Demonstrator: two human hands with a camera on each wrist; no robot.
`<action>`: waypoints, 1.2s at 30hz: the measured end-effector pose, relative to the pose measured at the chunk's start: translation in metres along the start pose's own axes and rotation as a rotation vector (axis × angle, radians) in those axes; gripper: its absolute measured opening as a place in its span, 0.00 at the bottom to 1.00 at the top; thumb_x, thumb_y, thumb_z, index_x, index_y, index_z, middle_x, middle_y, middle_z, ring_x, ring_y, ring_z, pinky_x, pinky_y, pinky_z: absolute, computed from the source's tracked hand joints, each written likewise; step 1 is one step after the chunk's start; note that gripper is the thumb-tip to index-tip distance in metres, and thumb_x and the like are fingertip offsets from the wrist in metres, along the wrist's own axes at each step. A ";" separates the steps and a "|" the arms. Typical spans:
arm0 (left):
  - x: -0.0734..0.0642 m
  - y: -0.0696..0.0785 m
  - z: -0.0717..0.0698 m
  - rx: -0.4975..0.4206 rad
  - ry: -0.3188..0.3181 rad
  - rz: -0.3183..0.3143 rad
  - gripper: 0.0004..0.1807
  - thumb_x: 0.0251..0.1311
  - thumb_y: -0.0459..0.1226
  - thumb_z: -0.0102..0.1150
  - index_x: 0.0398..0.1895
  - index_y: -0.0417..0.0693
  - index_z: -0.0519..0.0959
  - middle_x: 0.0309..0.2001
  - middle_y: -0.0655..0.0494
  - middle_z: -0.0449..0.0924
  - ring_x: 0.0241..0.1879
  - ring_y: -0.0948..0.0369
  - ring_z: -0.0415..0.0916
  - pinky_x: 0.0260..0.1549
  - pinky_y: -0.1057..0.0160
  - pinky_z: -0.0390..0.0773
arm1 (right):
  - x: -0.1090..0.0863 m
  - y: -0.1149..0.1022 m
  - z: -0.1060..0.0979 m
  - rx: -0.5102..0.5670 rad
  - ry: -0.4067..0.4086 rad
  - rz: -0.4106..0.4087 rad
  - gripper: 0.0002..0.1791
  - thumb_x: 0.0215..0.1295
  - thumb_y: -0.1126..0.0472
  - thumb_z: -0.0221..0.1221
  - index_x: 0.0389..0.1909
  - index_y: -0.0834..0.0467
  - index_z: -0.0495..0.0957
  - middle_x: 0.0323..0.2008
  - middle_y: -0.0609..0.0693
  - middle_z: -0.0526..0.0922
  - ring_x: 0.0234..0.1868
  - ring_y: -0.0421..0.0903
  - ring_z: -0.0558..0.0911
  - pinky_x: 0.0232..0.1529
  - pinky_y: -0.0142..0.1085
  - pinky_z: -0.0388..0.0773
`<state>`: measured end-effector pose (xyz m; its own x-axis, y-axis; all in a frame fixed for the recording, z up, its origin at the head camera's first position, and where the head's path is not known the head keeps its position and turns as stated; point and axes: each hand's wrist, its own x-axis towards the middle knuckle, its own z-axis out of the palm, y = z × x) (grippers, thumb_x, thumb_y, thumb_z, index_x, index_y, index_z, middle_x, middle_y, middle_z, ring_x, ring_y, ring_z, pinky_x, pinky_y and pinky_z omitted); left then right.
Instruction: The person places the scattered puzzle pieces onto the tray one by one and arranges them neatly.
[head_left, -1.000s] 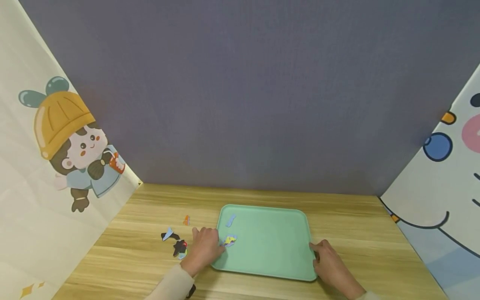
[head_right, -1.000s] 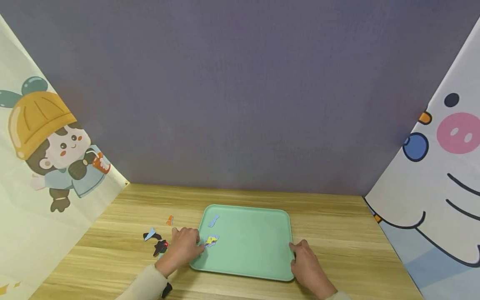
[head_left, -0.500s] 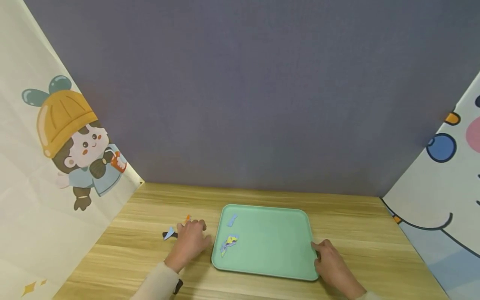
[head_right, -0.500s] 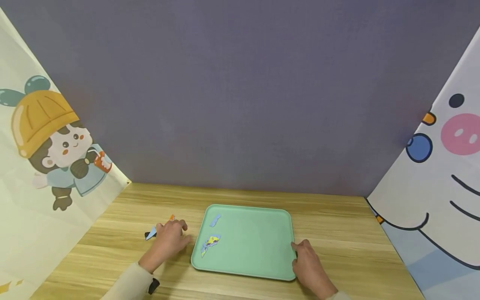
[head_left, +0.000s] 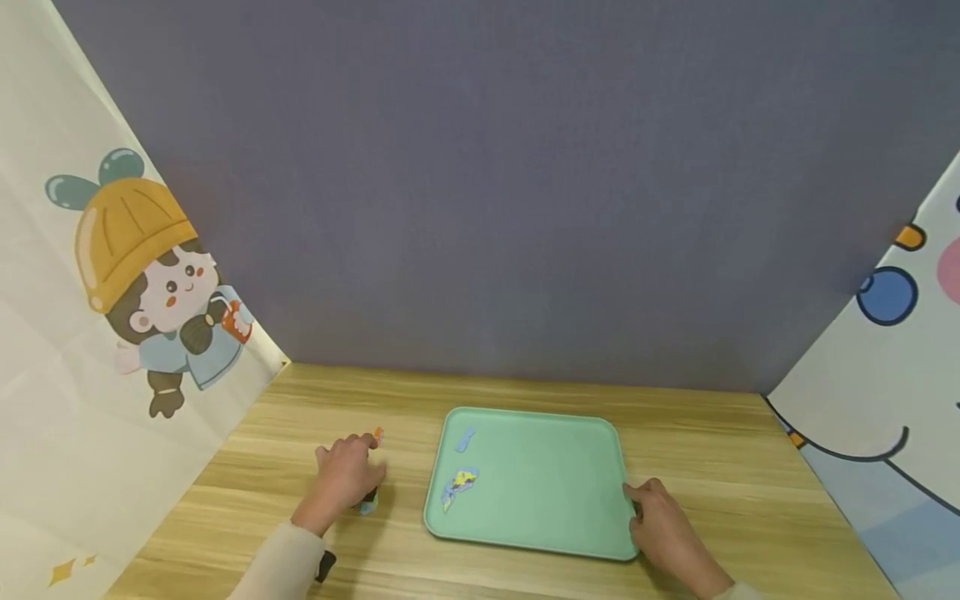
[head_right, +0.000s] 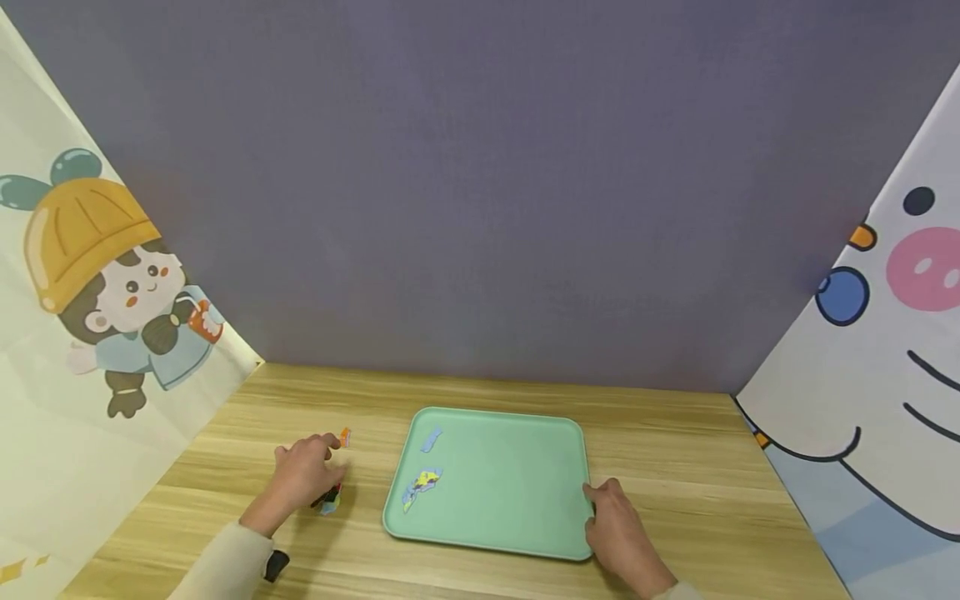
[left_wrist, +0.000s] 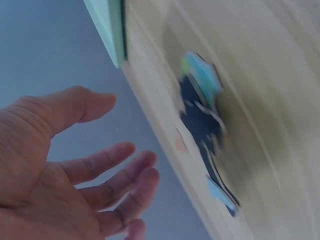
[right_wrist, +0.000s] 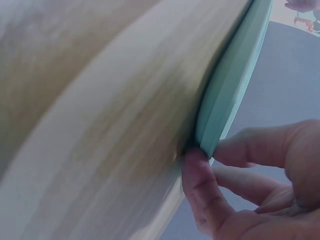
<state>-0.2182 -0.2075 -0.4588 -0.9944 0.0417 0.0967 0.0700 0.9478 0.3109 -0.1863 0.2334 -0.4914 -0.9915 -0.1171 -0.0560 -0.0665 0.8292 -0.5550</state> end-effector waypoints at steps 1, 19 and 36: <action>0.000 -0.004 -0.001 0.002 -0.012 -0.008 0.23 0.47 0.39 0.69 0.45 0.37 0.78 0.36 0.47 0.79 0.32 0.52 0.73 0.32 0.52 0.58 | 0.000 0.000 0.000 -0.002 -0.001 -0.003 0.24 0.50 0.78 0.56 0.52 0.79 0.70 0.34 0.55 0.70 0.30 0.44 0.68 0.28 0.34 0.70; 0.007 -0.041 0.005 0.020 -0.078 -0.073 0.24 0.48 0.39 0.69 0.47 0.33 0.76 0.41 0.38 0.75 0.39 0.42 0.72 0.36 0.45 0.63 | -0.001 -0.001 -0.002 -0.009 -0.008 0.000 0.24 0.50 0.77 0.57 0.52 0.78 0.71 0.35 0.55 0.70 0.30 0.44 0.68 0.28 0.33 0.69; 0.016 -0.063 0.003 0.040 -0.129 -0.112 0.19 0.50 0.32 0.63 0.46 0.32 0.74 0.39 0.39 0.74 0.39 0.41 0.72 0.38 0.40 0.65 | -0.002 -0.001 -0.001 -0.008 0.020 -0.021 0.24 0.49 0.78 0.56 0.51 0.78 0.71 0.34 0.54 0.70 0.29 0.44 0.68 0.28 0.33 0.68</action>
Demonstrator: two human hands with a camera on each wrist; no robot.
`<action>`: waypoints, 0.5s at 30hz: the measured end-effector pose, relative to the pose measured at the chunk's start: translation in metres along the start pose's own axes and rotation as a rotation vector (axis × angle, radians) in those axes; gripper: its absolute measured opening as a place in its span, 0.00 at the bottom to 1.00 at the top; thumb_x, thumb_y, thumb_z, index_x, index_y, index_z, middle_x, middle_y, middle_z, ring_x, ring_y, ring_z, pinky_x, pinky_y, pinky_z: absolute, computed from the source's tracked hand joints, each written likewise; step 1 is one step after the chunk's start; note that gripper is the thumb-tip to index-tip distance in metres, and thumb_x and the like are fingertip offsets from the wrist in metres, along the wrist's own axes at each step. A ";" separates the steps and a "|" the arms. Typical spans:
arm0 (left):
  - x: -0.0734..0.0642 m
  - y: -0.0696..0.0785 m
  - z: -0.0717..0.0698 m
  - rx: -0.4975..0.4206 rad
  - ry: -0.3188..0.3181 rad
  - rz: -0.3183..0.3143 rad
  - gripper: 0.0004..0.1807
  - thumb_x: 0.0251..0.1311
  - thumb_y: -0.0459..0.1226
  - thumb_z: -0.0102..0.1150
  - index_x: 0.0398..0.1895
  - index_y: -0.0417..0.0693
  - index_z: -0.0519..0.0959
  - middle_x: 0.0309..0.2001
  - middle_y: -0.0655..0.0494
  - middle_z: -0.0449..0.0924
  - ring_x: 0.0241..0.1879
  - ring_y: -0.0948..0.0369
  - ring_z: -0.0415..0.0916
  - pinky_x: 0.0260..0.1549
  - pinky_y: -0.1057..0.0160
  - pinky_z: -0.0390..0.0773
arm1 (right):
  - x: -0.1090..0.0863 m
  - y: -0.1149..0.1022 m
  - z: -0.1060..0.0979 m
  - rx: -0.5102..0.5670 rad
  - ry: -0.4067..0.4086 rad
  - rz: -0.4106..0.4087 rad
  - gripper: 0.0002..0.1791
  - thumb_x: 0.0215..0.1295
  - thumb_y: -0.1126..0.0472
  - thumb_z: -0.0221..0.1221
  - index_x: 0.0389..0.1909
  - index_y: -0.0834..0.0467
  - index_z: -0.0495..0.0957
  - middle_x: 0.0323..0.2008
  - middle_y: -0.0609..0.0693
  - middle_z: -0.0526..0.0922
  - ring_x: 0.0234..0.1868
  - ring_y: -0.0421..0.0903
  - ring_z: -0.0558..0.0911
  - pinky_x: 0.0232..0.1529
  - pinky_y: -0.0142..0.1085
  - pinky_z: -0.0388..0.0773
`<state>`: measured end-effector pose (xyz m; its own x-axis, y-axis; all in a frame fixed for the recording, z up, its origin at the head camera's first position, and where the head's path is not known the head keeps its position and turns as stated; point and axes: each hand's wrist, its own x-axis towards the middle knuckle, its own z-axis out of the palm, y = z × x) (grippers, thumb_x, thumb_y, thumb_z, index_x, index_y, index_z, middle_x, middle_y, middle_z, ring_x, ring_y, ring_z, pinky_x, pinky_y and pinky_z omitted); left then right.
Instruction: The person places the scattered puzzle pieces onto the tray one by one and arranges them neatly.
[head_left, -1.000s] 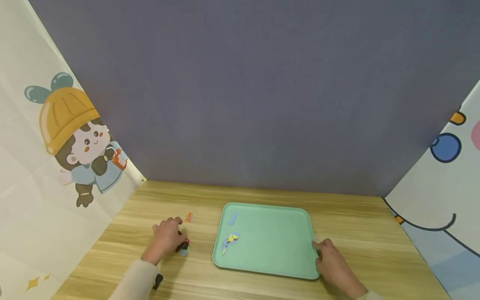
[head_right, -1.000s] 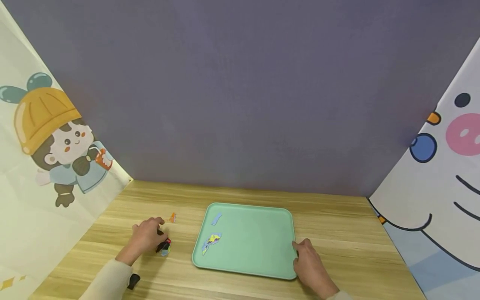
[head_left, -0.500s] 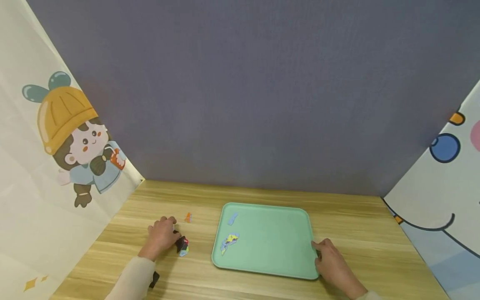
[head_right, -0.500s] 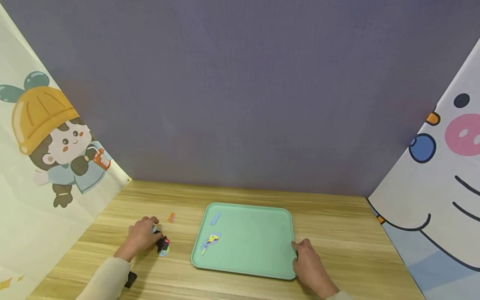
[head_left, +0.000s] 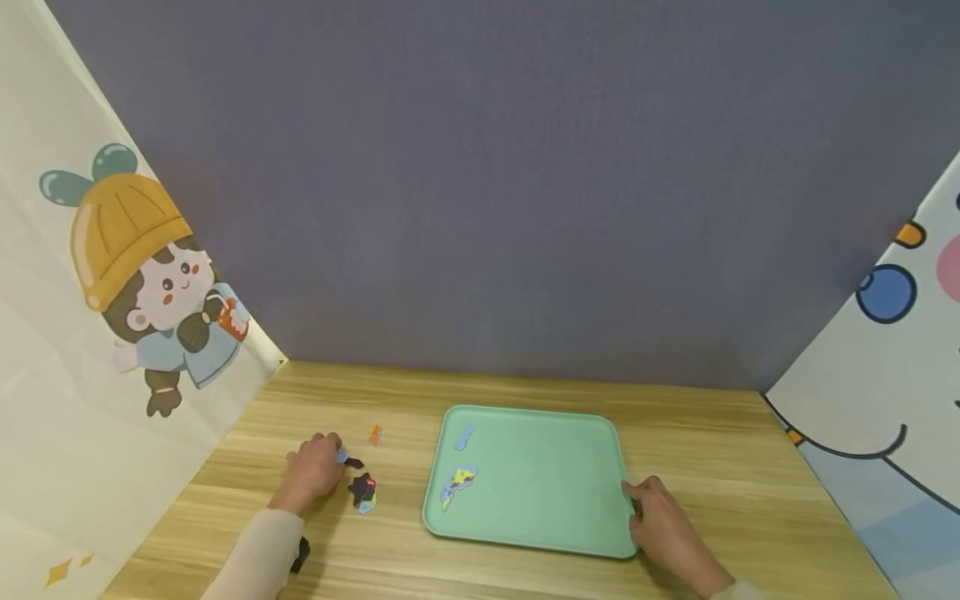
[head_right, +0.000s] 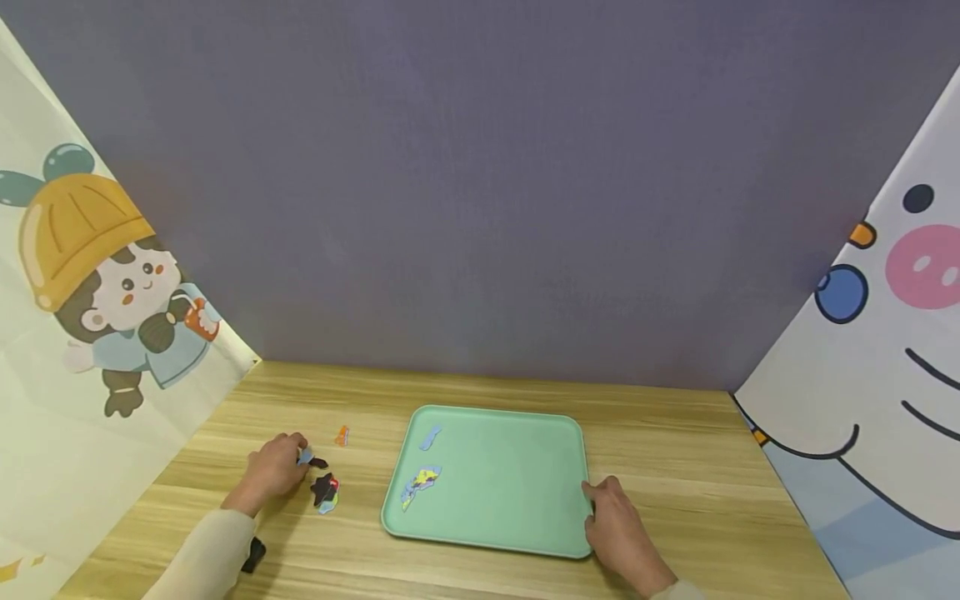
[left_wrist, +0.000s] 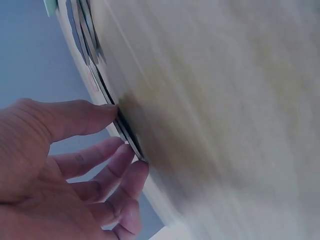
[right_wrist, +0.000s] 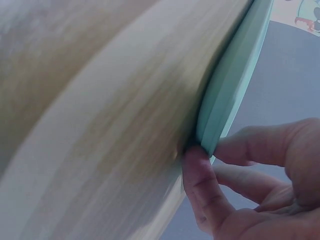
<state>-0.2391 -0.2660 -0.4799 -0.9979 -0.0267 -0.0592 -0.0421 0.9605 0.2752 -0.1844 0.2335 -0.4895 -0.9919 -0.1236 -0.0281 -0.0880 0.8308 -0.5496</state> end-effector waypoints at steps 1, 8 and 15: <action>0.001 -0.001 0.000 0.006 -0.003 0.004 0.18 0.50 0.31 0.63 0.45 0.32 0.75 0.38 0.39 0.74 0.38 0.42 0.72 0.38 0.41 0.66 | 0.000 0.000 0.000 0.000 -0.001 0.000 0.24 0.49 0.78 0.56 0.51 0.78 0.71 0.34 0.54 0.70 0.29 0.44 0.68 0.28 0.33 0.68; 0.004 0.000 -0.002 -0.012 -0.008 0.020 0.19 0.48 0.31 0.65 0.43 0.34 0.74 0.36 0.40 0.78 0.36 0.44 0.75 0.36 0.45 0.65 | 0.000 0.000 0.000 -0.003 -0.013 0.000 0.23 0.49 0.78 0.56 0.51 0.78 0.72 0.34 0.54 0.70 0.29 0.44 0.68 0.28 0.33 0.69; 0.004 -0.001 -0.003 -0.053 -0.008 0.020 0.20 0.47 0.34 0.65 0.42 0.33 0.73 0.30 0.45 0.79 0.31 0.50 0.74 0.39 0.42 0.63 | 0.000 0.000 0.000 -0.002 -0.011 -0.002 0.23 0.50 0.78 0.56 0.51 0.78 0.72 0.34 0.54 0.70 0.29 0.44 0.68 0.29 0.34 0.69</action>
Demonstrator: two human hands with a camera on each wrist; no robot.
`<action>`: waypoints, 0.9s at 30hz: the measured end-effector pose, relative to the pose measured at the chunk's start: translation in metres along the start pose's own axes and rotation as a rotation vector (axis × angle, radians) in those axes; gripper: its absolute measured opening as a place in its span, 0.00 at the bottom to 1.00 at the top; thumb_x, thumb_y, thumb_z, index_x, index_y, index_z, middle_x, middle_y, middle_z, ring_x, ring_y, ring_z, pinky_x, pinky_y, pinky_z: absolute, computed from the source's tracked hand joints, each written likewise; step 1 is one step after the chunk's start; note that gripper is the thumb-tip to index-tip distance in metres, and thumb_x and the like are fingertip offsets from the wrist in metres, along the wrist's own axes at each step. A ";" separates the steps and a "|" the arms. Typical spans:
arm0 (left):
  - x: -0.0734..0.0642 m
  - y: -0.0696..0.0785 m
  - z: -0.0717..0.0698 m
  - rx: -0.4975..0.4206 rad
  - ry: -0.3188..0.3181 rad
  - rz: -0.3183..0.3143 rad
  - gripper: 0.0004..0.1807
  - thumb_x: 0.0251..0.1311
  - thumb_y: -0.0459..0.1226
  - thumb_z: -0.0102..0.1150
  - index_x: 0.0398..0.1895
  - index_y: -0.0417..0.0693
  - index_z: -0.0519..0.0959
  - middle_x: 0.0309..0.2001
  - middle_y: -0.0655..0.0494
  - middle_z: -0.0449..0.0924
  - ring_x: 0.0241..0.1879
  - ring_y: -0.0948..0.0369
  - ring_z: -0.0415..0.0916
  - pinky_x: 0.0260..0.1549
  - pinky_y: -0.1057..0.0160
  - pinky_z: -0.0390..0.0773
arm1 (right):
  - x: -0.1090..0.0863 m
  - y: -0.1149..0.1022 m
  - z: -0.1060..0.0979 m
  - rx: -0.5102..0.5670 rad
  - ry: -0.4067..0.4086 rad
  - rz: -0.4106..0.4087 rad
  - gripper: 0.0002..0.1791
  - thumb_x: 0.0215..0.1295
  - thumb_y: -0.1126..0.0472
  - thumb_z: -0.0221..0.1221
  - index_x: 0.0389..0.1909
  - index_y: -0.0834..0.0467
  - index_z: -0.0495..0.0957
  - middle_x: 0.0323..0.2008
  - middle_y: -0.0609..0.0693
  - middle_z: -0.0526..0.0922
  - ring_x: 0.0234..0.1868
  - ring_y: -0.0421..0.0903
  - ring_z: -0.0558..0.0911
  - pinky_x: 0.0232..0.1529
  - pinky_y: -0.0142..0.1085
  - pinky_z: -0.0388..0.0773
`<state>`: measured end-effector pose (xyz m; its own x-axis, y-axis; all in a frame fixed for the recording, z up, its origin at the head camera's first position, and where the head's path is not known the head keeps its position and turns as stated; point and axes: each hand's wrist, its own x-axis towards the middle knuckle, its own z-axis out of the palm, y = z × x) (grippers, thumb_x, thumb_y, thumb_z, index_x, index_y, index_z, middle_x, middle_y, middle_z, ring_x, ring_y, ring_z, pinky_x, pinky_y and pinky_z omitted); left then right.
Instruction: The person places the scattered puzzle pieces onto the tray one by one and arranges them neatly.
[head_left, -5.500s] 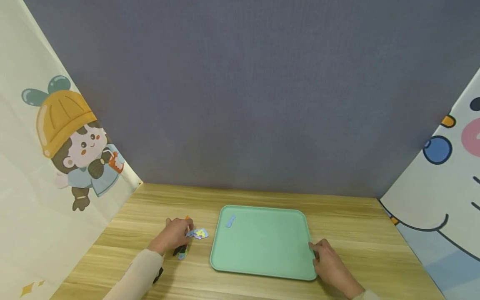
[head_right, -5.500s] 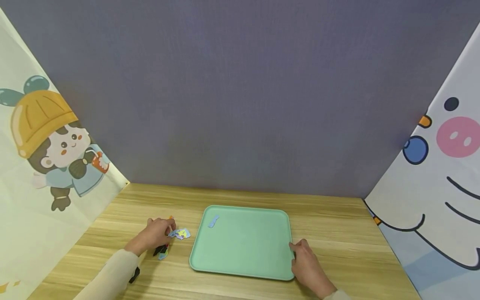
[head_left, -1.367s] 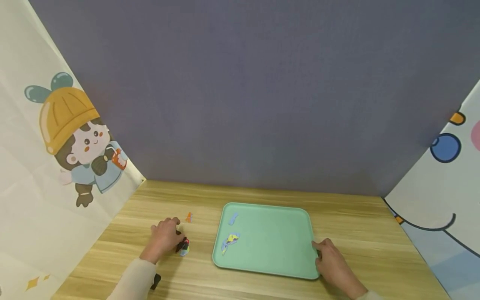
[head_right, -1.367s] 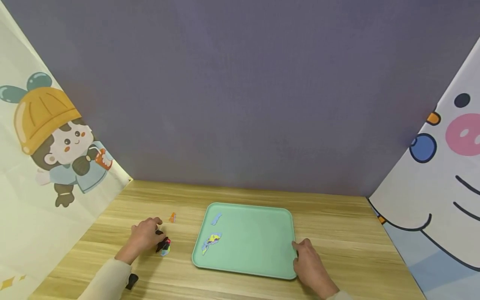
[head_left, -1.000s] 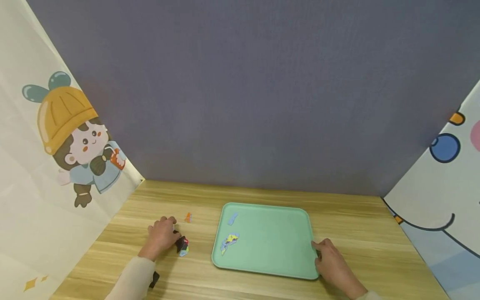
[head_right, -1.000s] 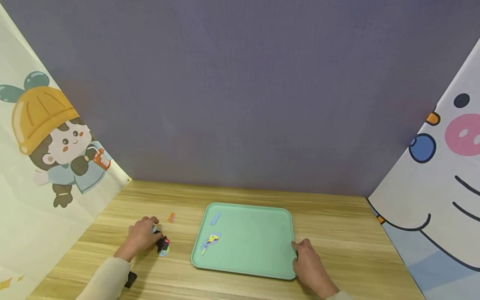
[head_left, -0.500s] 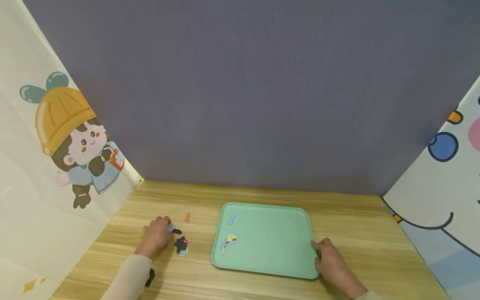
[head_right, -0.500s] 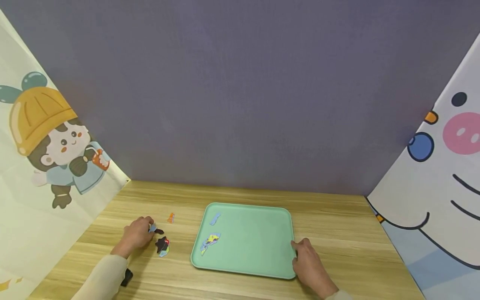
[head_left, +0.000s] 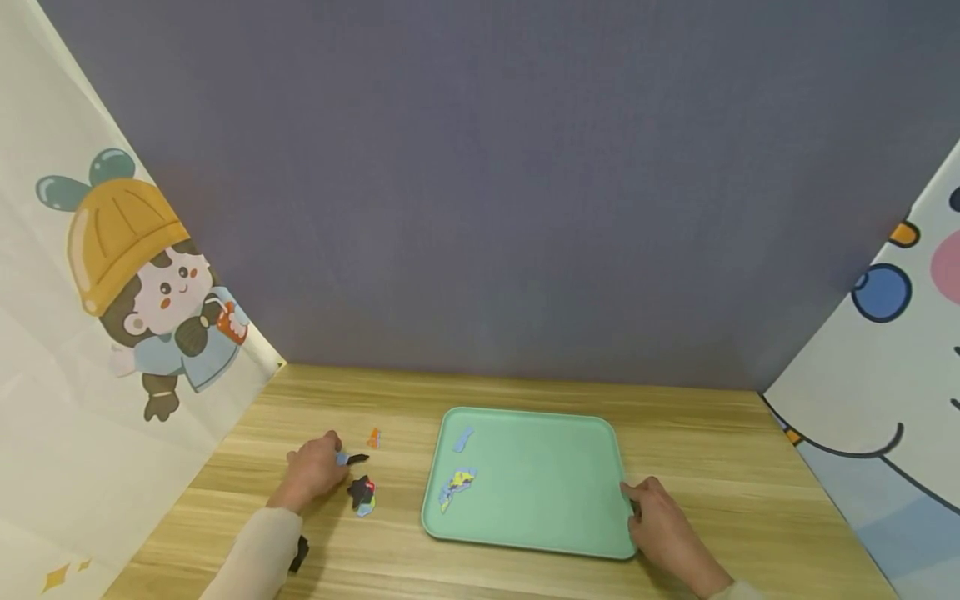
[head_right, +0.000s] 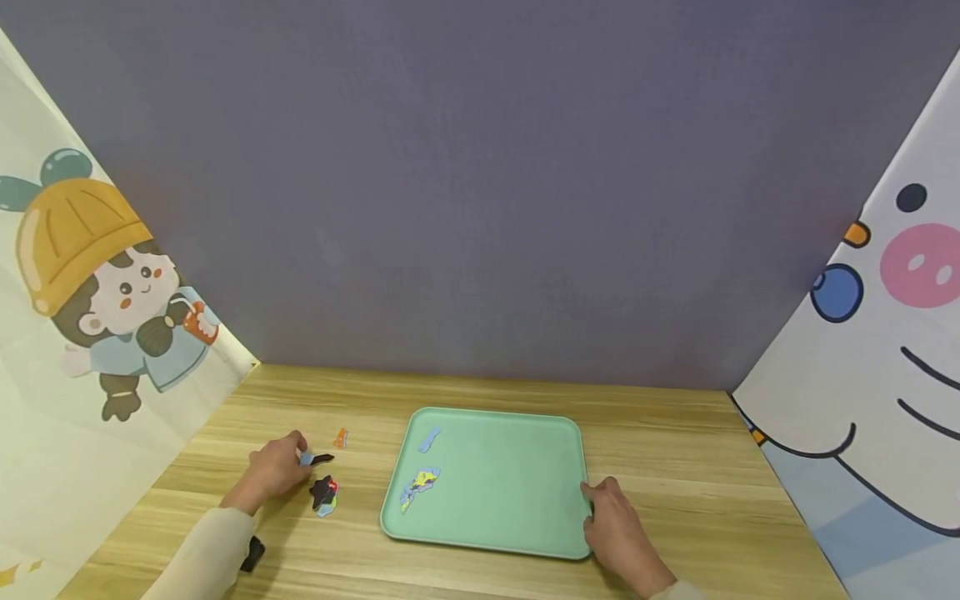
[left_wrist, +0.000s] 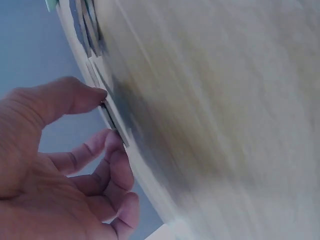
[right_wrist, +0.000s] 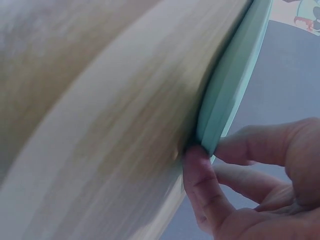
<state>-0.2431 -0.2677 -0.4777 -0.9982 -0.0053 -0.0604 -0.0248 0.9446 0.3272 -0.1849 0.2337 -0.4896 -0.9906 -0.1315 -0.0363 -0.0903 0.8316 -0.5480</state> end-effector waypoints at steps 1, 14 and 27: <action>0.000 0.000 0.000 -0.008 0.003 0.001 0.20 0.46 0.34 0.65 0.43 0.33 0.73 0.29 0.47 0.79 0.30 0.51 0.74 0.39 0.42 0.63 | 0.000 0.000 0.000 0.002 0.000 -0.001 0.23 0.50 0.78 0.56 0.51 0.78 0.72 0.34 0.55 0.70 0.29 0.44 0.68 0.29 0.34 0.70; 0.002 0.014 -0.006 -0.162 0.041 0.088 0.21 0.49 0.32 0.63 0.47 0.33 0.73 0.27 0.52 0.78 0.21 0.61 0.71 0.22 0.62 0.73 | -0.002 -0.001 -0.001 0.003 0.015 0.002 0.24 0.49 0.77 0.56 0.52 0.78 0.71 0.35 0.55 0.70 0.29 0.44 0.68 0.28 0.34 0.69; 0.002 0.026 -0.010 -0.111 0.080 0.203 0.15 0.50 0.31 0.63 0.43 0.41 0.78 0.28 0.56 0.75 0.24 0.62 0.69 0.26 0.60 0.71 | -0.001 0.000 -0.001 0.000 0.013 -0.005 0.24 0.50 0.77 0.56 0.52 0.78 0.71 0.34 0.55 0.70 0.29 0.44 0.68 0.29 0.35 0.69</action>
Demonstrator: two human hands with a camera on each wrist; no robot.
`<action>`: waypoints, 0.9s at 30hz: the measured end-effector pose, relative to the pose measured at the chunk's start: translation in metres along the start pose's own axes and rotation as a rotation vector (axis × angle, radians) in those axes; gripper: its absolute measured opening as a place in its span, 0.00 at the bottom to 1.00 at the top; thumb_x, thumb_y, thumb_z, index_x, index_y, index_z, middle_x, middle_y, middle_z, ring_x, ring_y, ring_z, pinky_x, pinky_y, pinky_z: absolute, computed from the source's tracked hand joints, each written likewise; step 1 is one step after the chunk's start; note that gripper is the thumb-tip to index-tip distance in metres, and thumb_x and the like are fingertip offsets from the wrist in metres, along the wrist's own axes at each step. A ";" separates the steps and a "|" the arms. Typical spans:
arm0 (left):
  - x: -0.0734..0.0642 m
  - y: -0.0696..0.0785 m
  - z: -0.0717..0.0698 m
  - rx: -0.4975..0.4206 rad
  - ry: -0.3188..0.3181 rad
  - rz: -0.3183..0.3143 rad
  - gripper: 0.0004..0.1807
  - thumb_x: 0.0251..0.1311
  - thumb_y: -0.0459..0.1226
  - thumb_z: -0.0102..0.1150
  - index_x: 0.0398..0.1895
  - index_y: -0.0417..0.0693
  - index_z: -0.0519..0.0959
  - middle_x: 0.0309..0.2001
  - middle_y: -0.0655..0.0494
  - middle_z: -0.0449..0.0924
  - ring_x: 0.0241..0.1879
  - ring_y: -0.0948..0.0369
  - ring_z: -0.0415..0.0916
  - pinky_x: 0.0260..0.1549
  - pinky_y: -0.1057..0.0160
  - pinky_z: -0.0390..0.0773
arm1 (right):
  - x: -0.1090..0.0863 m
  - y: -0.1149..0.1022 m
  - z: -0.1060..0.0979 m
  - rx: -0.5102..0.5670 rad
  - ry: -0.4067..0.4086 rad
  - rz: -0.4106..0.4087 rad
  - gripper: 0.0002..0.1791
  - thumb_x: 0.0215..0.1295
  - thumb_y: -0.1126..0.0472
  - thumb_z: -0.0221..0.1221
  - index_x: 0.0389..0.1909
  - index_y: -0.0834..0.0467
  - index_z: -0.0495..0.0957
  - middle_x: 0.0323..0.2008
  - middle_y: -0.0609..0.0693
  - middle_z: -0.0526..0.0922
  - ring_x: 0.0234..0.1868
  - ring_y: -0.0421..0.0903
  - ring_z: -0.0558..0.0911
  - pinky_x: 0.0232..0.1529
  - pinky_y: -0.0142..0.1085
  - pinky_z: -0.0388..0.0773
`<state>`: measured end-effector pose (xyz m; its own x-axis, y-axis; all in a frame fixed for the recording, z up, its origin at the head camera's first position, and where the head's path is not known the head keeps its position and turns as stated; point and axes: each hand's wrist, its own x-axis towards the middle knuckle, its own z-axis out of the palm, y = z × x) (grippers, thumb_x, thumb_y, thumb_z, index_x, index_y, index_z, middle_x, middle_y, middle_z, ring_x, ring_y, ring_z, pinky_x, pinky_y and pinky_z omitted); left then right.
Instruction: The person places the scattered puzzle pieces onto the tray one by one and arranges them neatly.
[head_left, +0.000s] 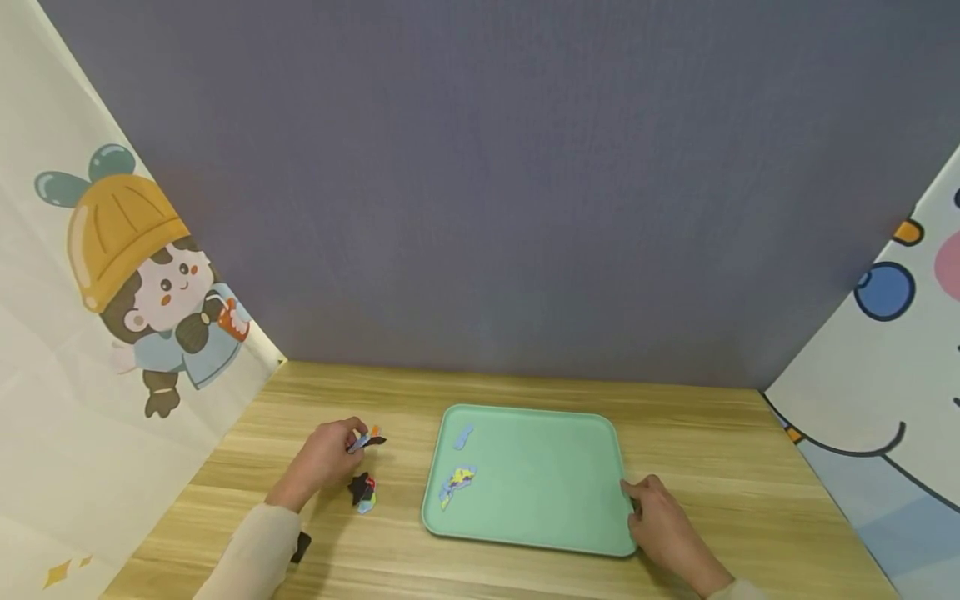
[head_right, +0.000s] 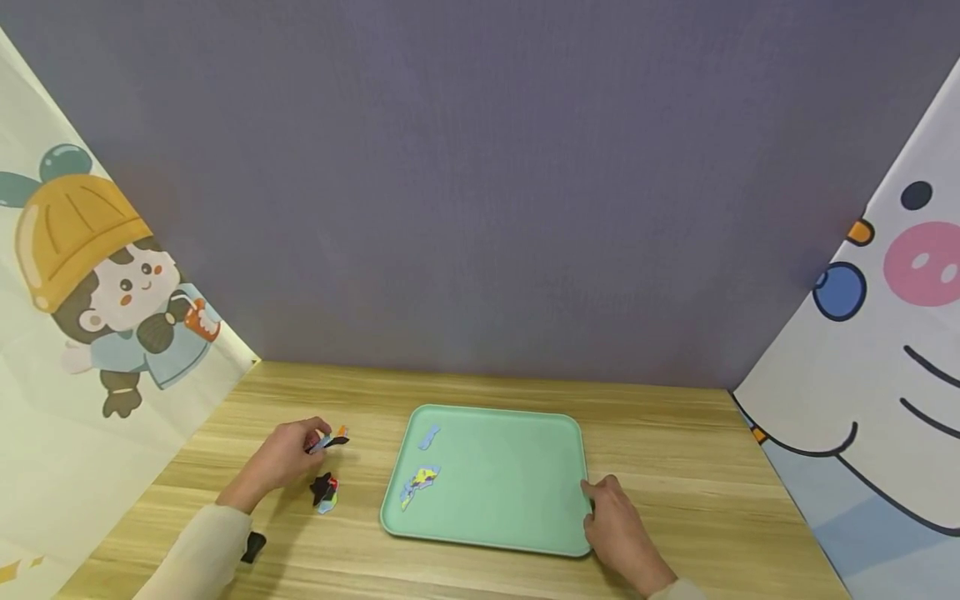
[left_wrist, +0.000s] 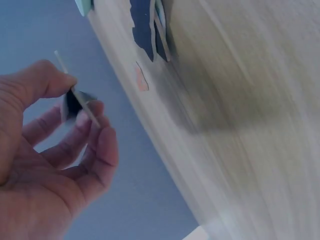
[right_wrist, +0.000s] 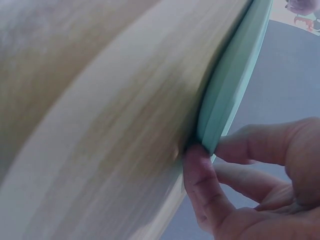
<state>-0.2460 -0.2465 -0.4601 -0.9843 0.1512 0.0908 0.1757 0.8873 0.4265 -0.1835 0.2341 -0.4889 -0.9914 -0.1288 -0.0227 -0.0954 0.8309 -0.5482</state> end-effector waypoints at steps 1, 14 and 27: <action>0.000 0.001 0.000 0.001 -0.004 0.007 0.15 0.49 0.30 0.62 0.43 0.42 0.78 0.30 0.56 0.76 0.25 0.61 0.69 0.27 0.59 0.71 | 0.000 0.000 0.000 -0.001 0.000 -0.001 0.24 0.50 0.77 0.56 0.52 0.78 0.71 0.34 0.55 0.70 0.29 0.44 0.68 0.30 0.35 0.70; 0.005 0.007 0.000 -0.008 -0.004 0.047 0.18 0.49 0.28 0.62 0.45 0.45 0.74 0.29 0.57 0.74 0.24 0.62 0.67 0.26 0.60 0.69 | 0.000 -0.001 -0.002 0.006 -0.014 0.011 0.24 0.50 0.77 0.57 0.52 0.78 0.71 0.35 0.55 0.71 0.29 0.44 0.68 0.29 0.35 0.69; -0.001 0.008 0.014 -0.018 -0.006 0.056 0.09 0.46 0.25 0.67 0.28 0.46 0.80 0.30 0.56 0.80 0.26 0.64 0.72 0.23 0.66 0.73 | 0.002 -0.001 -0.001 0.005 -0.038 0.038 0.24 0.51 0.76 0.56 0.52 0.77 0.71 0.35 0.54 0.69 0.30 0.44 0.68 0.30 0.36 0.71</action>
<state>-0.2442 -0.2331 -0.4693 -0.9730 0.2032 0.1098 0.2308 0.8694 0.4368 -0.1852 0.2339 -0.4874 -0.9902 -0.1176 -0.0753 -0.0570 0.8330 -0.5503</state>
